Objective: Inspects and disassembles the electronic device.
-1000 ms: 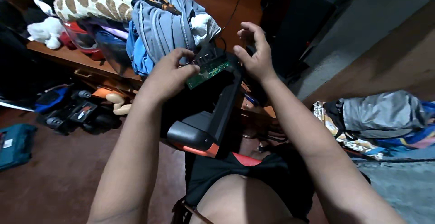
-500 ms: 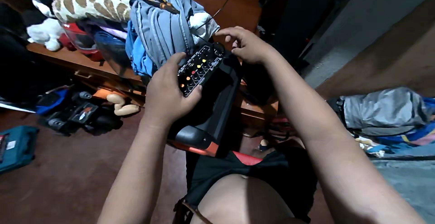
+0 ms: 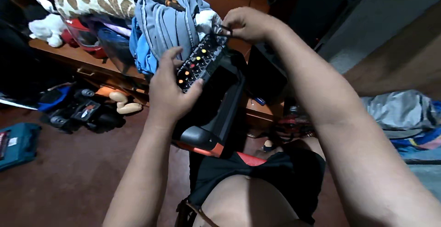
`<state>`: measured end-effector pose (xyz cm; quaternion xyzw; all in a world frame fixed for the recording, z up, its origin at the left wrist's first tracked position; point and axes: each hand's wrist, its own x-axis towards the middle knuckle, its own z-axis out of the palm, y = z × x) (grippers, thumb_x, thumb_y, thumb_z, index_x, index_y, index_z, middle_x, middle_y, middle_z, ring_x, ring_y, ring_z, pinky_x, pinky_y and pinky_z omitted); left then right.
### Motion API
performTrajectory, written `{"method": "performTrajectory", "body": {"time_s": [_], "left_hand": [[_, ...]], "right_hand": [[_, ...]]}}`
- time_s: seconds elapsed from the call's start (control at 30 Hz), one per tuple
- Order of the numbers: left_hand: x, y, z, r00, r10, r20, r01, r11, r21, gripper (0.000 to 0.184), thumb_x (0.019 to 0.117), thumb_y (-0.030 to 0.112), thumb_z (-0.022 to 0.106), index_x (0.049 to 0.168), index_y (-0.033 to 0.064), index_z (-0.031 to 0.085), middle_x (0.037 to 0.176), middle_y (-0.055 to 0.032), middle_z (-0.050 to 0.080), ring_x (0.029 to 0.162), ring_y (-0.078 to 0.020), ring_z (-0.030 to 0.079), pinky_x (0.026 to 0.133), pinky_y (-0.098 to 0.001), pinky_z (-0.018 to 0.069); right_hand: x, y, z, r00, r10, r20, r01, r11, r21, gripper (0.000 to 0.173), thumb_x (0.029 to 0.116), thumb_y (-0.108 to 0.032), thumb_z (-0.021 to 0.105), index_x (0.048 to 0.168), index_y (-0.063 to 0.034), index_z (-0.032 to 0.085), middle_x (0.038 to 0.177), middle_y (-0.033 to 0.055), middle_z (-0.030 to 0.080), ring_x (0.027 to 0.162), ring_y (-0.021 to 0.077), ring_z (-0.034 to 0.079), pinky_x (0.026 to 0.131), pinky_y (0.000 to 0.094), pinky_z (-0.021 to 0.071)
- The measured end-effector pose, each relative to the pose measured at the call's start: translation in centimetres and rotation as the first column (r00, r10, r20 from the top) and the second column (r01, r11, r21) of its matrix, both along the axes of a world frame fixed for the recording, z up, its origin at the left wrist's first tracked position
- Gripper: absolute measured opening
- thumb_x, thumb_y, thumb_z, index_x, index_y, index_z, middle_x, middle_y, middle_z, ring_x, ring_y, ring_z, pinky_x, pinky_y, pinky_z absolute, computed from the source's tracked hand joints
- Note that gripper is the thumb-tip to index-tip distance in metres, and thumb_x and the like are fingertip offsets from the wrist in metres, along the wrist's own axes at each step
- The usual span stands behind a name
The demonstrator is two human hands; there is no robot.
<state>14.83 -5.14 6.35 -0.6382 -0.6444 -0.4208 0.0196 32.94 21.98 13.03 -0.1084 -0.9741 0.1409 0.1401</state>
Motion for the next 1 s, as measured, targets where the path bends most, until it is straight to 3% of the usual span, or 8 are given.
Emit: {"method": "performTrajectory", "body": {"time_s": [0.13, 0.23, 0.37, 0.5, 0.63, 0.73, 0.9, 1.0], "left_hand": [[-0.9, 0.1, -0.2, 0.964, -0.028, 0.264, 0.013, 0.998, 0.056, 0.066, 0.093, 0.03, 0.063, 0.151, 0.0079, 0.039, 0.123, -0.0105, 0.066, 0.1, -0.011, 0.068, 0.085, -0.0316, 0.0578], [-1.4, 0.3, -0.3, 0.918, -0.086, 0.387, 0.049, 0.993, 0.106, 0.064, 0.0925, 0.026, 0.063, 0.149, 0.006, 0.04, 0.118, -0.0056, 0.065, 0.095, -0.005, 0.066, 0.082, -0.0262, 0.0572], [-1.5, 0.8, -0.1, 0.829, -0.201, 0.521, 0.112, 0.974, 0.197, 0.058, 0.0914, 0.021, 0.058, 0.144, 0.0047, 0.04, 0.116, 0.0009, 0.062, 0.094, -0.0027, 0.065, 0.084, -0.0251, 0.0573], [-1.3, 0.9, 0.0, 0.777, -0.232, 0.585, 0.133, 0.969, 0.208, 0.056, 0.0921, 0.025, 0.055, 0.143, 0.0085, 0.041, 0.118, 0.0003, 0.061, 0.096, -0.0082, 0.067, 0.082, -0.0324, 0.0601], [-1.1, 0.7, 0.2, 0.748, -0.195, 0.634, 0.135, 0.981, 0.143, 0.056, 0.0921, 0.025, 0.053, 0.146, 0.0127, 0.041, 0.123, -0.0012, 0.061, 0.099, -0.0112, 0.068, 0.082, -0.0363, 0.0612], [-1.7, 0.9, -0.1, 0.743, -0.211, 0.635, 0.162, 0.977, 0.135, 0.054, 0.0931, 0.024, 0.052, 0.145, 0.0133, 0.042, 0.125, -0.0011, 0.06, 0.101, -0.0111, 0.067, 0.083, -0.0358, 0.0606], [-2.3, 1.2, -0.3, 0.76, -0.158, 0.63, 0.11, 0.987, 0.115, 0.052, 0.0944, 0.025, 0.051, 0.144, 0.012, 0.044, 0.128, -0.0027, 0.059, 0.102, -0.0108, 0.066, 0.083, -0.0348, 0.0593], [-2.3, 1.2, -0.1, 0.742, -0.113, 0.661, 0.068, 0.993, 0.093, 0.051, 0.096, 0.027, 0.047, 0.145, 0.0127, 0.044, 0.128, -0.0038, 0.059, 0.101, -0.0127, 0.066, 0.081, -0.0363, 0.0593]], "right_hand": [[3.2, -0.4, 1.6, 0.96, -0.173, -0.221, 0.129, 0.972, -0.198, 0.023, 0.1065, -0.02, 0.051, 0.105, -0.0033, 0.068, 0.091, 0.0021, 0.068, 0.08, 0.0055, 0.064, 0.078, 0.0266, 0.0553], [5.2, -1.7, 3.1, 0.941, -0.302, -0.151, 0.267, 0.94, -0.212, 0.025, 0.1091, -0.027, 0.049, 0.106, -0.0092, 0.067, 0.076, -0.0047, 0.057, 0.06, 0.0009, 0.052, 0.059, 0.021, 0.0475], [6.6, -3.1, 3.6, 0.924, -0.378, -0.053, 0.38, 0.925, 0.02, 0.028, 0.1059, -0.026, 0.052, 0.121, -0.0074, 0.066, 0.101, 0.0065, 0.067, 0.086, 0.0129, 0.062, 0.083, 0.0358, 0.0521], [6.2, -4.1, 1.2, 0.858, -0.418, -0.297, 0.475, 0.867, 0.154, 0.029, 0.1028, -0.021, 0.054, 0.126, -0.0081, 0.067, 0.119, 0.0109, 0.069, 0.11, 0.0211, 0.067, 0.101, 0.0409, 0.0514], [4.9, -6.3, -2.8, 0.671, -0.43, -0.605, 0.668, 0.705, 0.24, 0.03, 0.0972, -0.013, 0.059, 0.125, -0.0102, 0.071, 0.122, 0.0161, 0.067, 0.115, 0.0347, 0.063, 0.1, 0.0539, 0.047], [3.4, -7.5, -6.2, 0.592, -0.394, -0.703, 0.74, 0.611, 0.281, 0.027, 0.0936, -0.007, 0.061, 0.118, -0.0114, 0.074, 0.108, 0.0169, 0.069, 0.102, 0.0359, 0.065, 0.088, 0.0518, 0.0488], [1.5, -9.8, -9.7, 0.76, -0.369, -0.534, 0.523, 0.836, 0.168, 0.017, 0.0946, -0.01, 0.062, 0.105, -0.0058, 0.074, 0.099, 0.0134, 0.069, 0.091, 0.0283, 0.07, 0.077, 0.0453, 0.059], [0.6, -11.0, -9.5, 0.878, -0.319, -0.356, 0.329, 0.944, -0.036, 0.024, 0.0996, -0.017, 0.059, 0.113, -0.0034, 0.074, 0.108, 0.0123, 0.073, 0.101, 0.0244, 0.071, 0.09, 0.0431, 0.0584]]}}
